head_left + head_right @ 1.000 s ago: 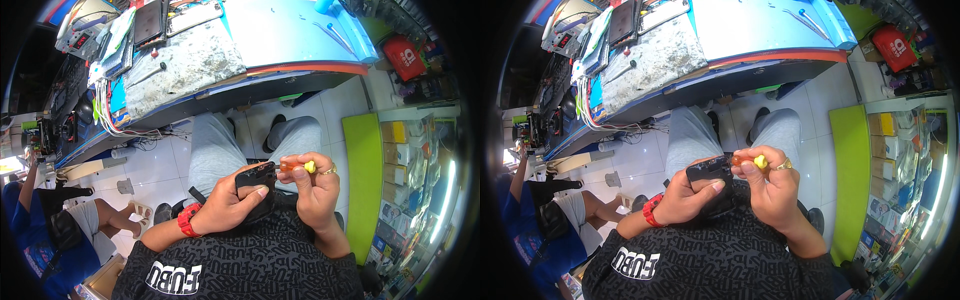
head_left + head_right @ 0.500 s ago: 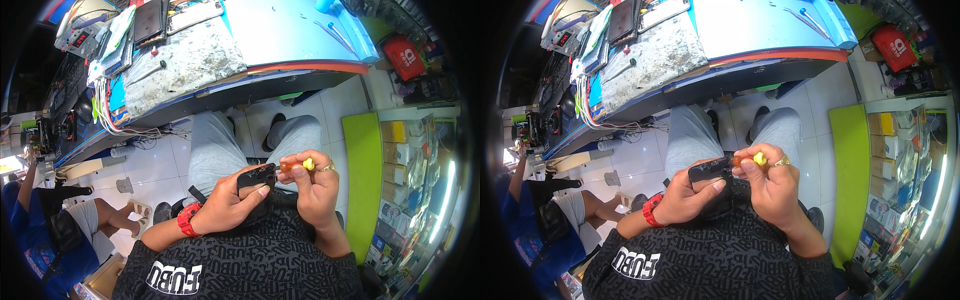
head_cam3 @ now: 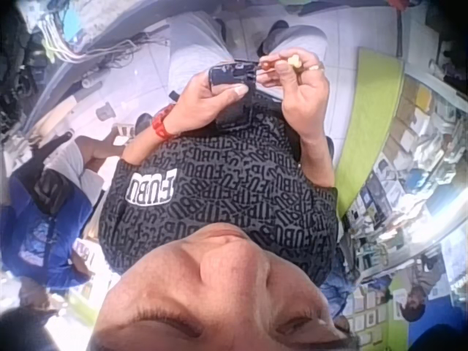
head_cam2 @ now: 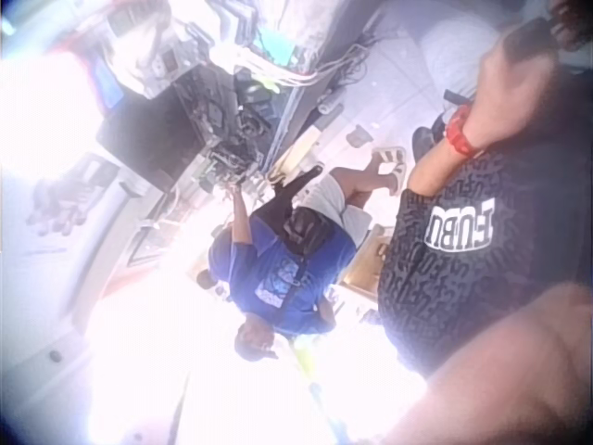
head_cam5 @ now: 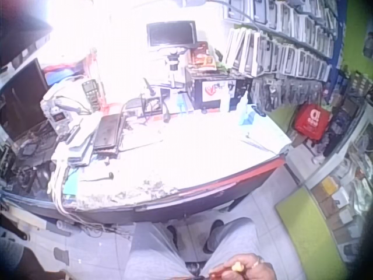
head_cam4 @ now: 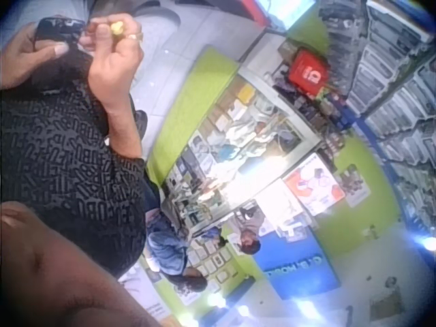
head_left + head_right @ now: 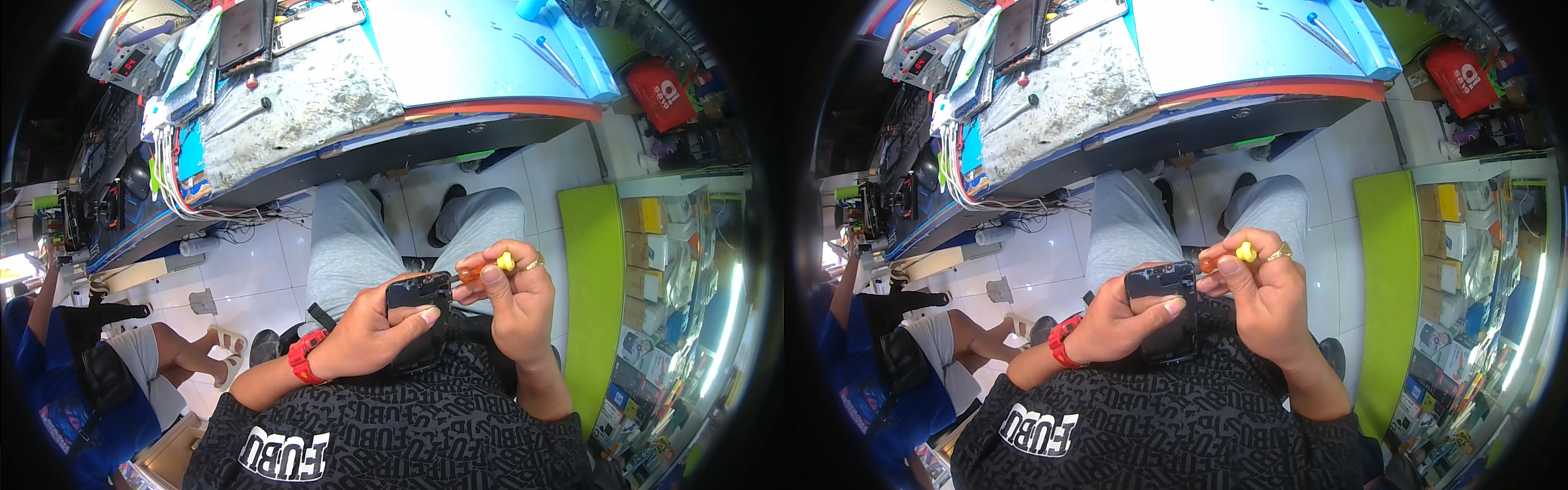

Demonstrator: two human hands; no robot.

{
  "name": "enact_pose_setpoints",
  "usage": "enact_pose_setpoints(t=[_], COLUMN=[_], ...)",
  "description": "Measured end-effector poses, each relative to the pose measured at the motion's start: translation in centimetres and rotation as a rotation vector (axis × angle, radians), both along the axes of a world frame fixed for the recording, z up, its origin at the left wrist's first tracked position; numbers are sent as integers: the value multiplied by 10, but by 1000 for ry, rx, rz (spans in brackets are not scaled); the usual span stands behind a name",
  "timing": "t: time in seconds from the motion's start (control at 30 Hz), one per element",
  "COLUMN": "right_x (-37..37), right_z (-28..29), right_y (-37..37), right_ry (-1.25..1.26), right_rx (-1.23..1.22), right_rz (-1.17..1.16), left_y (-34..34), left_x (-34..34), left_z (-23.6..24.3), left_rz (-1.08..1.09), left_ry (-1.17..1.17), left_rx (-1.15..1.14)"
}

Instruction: The person uses a screwdriver and tweezers to remove components from the interior of an open mobile phone, applying liquid from a small blue bottle and carefully prying at parts by hand.

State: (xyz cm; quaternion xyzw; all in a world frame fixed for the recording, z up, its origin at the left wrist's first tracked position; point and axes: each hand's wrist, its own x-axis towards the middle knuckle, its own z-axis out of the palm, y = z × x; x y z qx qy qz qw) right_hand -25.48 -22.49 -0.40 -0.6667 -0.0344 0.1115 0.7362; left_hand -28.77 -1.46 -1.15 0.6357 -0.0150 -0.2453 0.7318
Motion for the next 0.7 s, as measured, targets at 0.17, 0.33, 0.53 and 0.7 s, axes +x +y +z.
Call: enact_pose_setpoints(t=[0.17, 0.33, 0.53, 0.7], right_x=[0, -5, -3, 0], right_z=[2, 2, 1, 2], right_y=[1, 6, 5, 2], right_ry=[19, -65, -55, 79], right_rx=[-5, -82, -58, 68], right_rz=[1, -41, -36, -14], left_y=[1, 0, 0, 4], left_x=[-2, 1, 2, -1], left_z=[-2, 7, 5, -5], left_rz=[9, -16, -27, -30], left_ry=[43, -22, -74, 12], left_rx=[-28, 87, 114, -35])
